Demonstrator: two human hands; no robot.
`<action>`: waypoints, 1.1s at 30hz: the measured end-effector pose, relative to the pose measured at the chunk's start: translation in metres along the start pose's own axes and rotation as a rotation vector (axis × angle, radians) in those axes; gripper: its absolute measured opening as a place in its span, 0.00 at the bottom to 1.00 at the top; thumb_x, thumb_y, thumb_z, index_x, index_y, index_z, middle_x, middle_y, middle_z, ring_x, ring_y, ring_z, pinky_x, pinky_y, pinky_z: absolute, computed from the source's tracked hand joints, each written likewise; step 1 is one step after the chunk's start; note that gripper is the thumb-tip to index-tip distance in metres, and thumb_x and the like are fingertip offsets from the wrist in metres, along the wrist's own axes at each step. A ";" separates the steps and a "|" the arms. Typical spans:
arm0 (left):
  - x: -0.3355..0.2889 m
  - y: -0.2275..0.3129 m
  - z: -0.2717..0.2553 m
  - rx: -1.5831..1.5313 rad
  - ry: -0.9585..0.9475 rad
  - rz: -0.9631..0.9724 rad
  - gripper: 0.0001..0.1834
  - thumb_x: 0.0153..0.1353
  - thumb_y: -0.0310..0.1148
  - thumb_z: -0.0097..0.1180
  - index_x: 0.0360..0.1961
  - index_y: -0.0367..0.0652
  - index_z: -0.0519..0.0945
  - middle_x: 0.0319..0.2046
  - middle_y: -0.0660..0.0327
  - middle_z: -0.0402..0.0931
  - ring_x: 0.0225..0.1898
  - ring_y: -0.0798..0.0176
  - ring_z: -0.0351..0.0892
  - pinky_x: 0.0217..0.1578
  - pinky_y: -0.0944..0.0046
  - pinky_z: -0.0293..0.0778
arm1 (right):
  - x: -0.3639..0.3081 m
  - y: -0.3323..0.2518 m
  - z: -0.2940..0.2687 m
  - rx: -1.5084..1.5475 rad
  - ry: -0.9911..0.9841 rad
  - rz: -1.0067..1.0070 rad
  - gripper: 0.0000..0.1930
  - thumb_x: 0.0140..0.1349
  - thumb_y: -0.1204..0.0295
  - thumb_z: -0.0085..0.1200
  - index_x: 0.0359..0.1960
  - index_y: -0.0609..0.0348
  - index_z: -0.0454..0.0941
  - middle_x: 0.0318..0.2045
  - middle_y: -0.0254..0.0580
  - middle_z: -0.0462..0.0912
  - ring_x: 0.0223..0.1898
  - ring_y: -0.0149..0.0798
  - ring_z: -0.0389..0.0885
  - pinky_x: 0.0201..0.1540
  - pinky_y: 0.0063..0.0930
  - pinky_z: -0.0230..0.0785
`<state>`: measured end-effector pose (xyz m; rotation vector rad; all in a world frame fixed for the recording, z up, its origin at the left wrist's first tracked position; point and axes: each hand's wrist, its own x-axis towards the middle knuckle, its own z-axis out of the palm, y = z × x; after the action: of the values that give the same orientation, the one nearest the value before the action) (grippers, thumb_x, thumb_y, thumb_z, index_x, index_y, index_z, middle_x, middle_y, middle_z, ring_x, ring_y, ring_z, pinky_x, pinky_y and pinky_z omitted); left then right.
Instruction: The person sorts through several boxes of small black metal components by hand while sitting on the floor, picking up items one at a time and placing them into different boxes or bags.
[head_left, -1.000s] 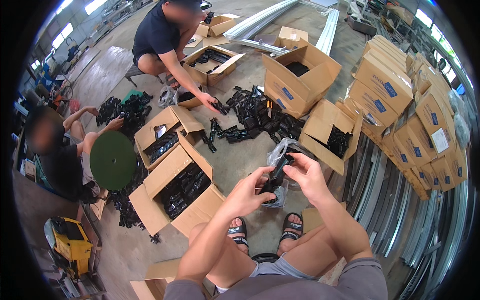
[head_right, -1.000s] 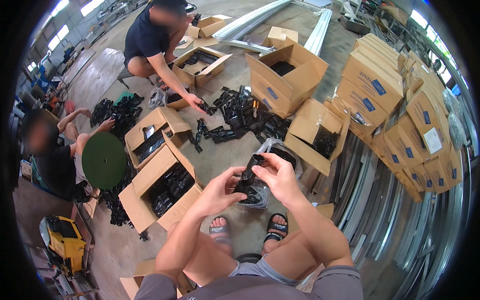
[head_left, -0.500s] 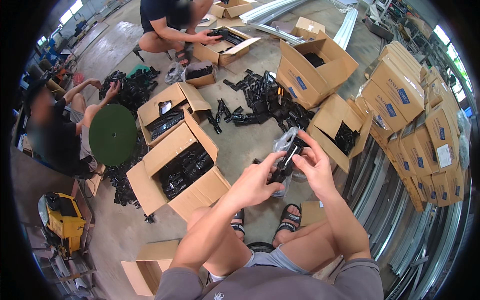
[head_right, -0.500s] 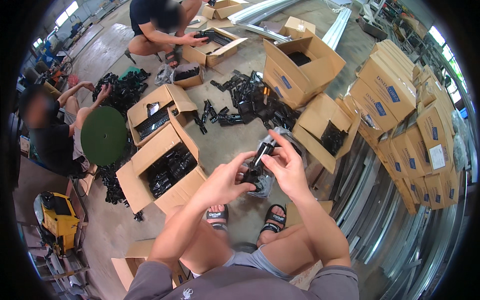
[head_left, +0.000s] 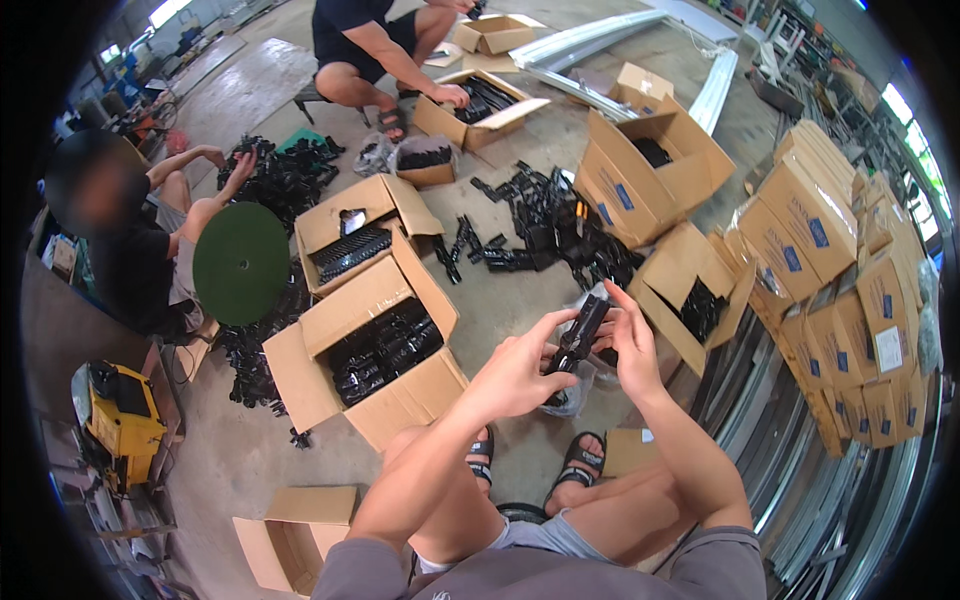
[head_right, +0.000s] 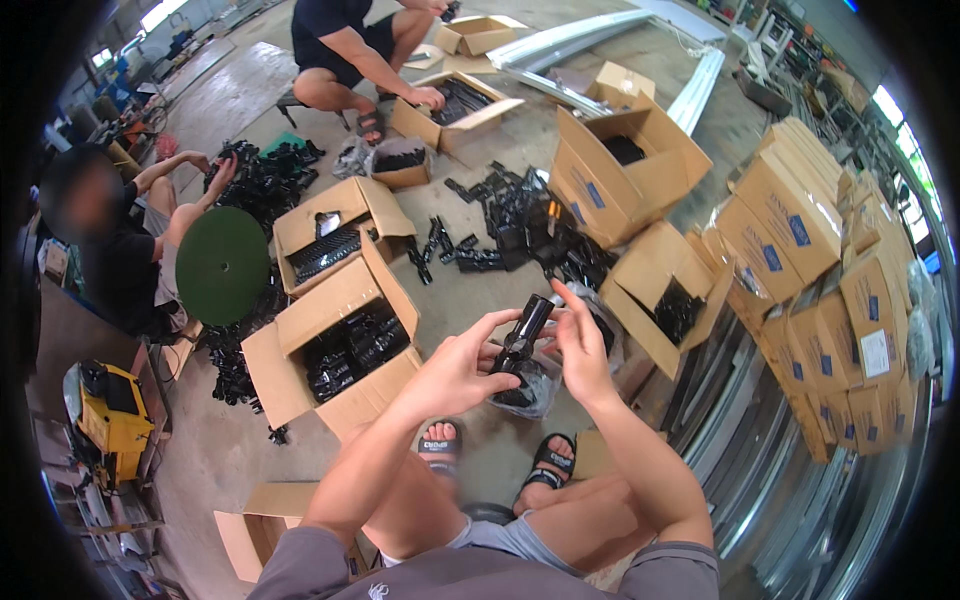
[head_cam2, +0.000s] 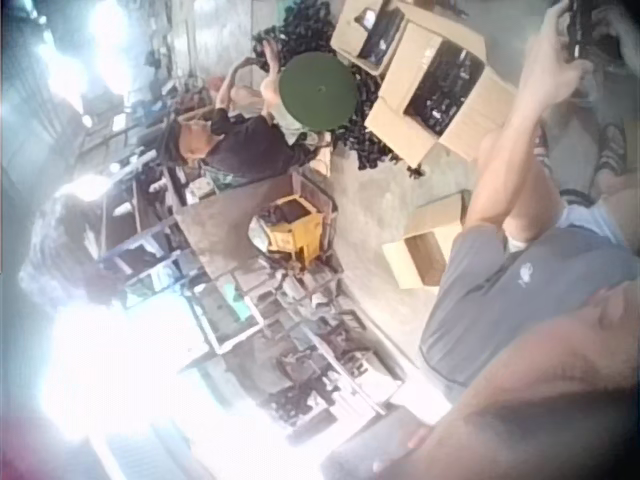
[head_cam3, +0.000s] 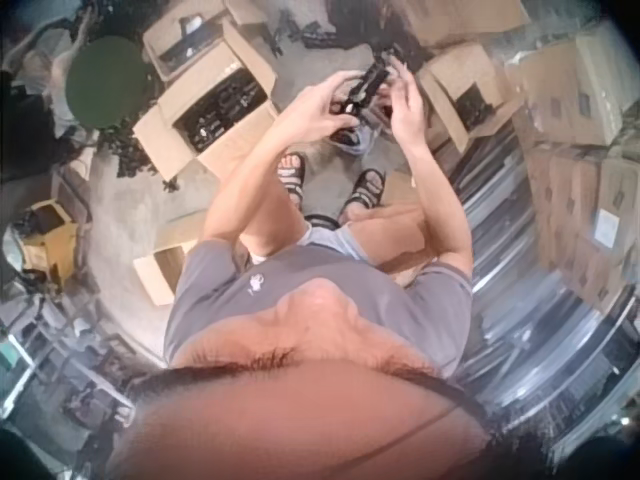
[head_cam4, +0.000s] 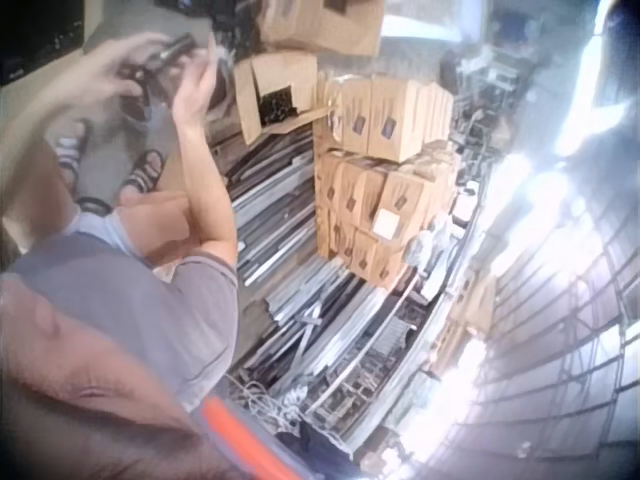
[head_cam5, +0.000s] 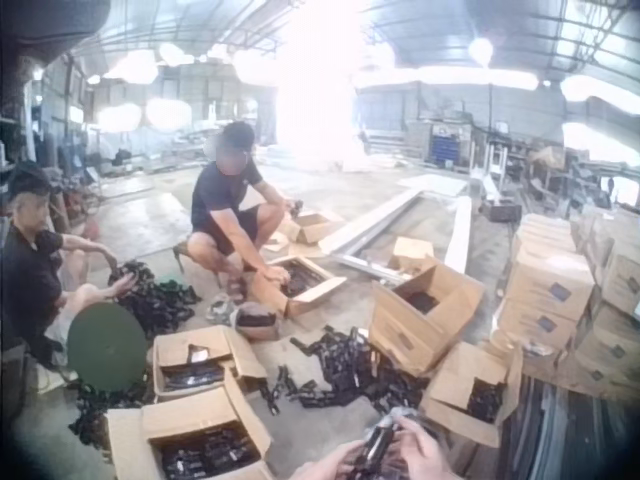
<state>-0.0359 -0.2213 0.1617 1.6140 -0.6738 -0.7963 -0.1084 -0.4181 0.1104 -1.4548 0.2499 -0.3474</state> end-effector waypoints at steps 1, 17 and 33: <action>0.001 0.003 -0.003 0.020 0.037 -0.016 0.43 0.56 0.19 0.66 0.71 0.49 0.60 0.42 0.47 0.85 0.45 0.63 0.85 0.43 0.61 0.80 | 0.010 0.015 -0.003 0.027 0.091 0.049 0.19 0.77 0.63 0.43 0.61 0.59 0.75 0.37 0.37 0.82 0.32 0.25 0.78 0.39 0.20 0.72; 0.011 -0.001 -0.010 0.415 0.202 0.014 0.47 0.54 0.26 0.64 0.73 0.61 0.57 0.36 0.42 0.83 0.41 0.34 0.82 0.43 0.41 0.76 | -0.025 0.258 0.006 -1.269 0.180 0.411 0.13 0.64 0.63 0.55 0.40 0.62 0.79 0.38 0.56 0.84 0.42 0.59 0.84 0.47 0.53 0.75; 0.011 -0.005 -0.008 0.544 0.176 0.037 0.48 0.53 0.22 0.63 0.73 0.57 0.54 0.28 0.42 0.82 0.33 0.35 0.82 0.37 0.40 0.78 | 0.050 0.262 -0.108 -1.342 0.147 0.832 0.20 0.59 0.63 0.67 0.51 0.58 0.82 0.53 0.54 0.82 0.56 0.53 0.81 0.56 0.44 0.76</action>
<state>-0.0230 -0.2248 0.1558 2.1243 -0.8356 -0.4526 -0.0817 -0.5159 -0.1591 -2.4184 1.3376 0.5296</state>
